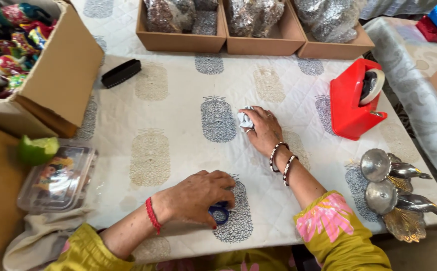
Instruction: The recorder is seen cleaning small decorative elephant figurines with a brush and then wrapping them in bubble wrap at a packing station.
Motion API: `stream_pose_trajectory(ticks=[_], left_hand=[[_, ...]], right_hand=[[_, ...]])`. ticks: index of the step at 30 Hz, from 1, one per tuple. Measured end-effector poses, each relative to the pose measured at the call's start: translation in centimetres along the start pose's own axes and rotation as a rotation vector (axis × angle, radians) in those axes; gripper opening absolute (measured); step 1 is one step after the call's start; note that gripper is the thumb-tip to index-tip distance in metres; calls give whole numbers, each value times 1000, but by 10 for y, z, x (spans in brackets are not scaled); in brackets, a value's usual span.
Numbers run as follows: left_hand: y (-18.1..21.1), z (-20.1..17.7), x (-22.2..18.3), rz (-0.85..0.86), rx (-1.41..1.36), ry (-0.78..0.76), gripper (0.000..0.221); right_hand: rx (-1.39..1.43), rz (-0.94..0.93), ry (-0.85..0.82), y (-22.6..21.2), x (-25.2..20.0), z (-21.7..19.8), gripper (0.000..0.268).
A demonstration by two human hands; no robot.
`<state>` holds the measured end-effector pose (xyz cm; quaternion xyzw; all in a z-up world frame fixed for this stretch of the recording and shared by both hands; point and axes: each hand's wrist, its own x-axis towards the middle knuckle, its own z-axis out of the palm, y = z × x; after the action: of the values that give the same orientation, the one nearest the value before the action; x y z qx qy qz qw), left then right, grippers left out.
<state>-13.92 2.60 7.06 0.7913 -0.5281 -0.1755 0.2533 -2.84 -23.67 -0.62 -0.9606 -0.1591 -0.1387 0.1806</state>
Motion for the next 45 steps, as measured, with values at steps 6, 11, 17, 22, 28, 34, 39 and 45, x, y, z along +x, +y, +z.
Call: stream_pose_trajectory(ticks=[6, 11, 17, 22, 28, 34, 39, 45], left_hand=[[-14, 12, -2, 35, 55, 198, 35], [-30, 4, -2, -52, 229, 315, 31], [-36, -34, -16, -166, 385, 667, 31], [-68, -55, -39, -268, 358, 1000, 30], [-118, -64, -65, -315, 331, 1470, 33], [-169, -49, -76, -124, -178, 1783, 22], [-161, -56, -78, -311, -331, 1827, 24], [-186, -44, -79, -186, -213, 1950, 43]], right_hand=[[-15, 104, -78, -11, 1, -7, 54], [-44, 117, -119, -5, 2, -4, 60], [-59, 102, -130, -4, 1, -2, 63], [-52, 111, -121, -3, 0, -1, 63], [-22, 91, -103, -3, 0, -3, 61], [-20, 85, -91, -5, -1, -4, 61], [-7, 96, -86, -10, -2, -6, 58], [7, 82, -100, -10, -3, -9, 57]])
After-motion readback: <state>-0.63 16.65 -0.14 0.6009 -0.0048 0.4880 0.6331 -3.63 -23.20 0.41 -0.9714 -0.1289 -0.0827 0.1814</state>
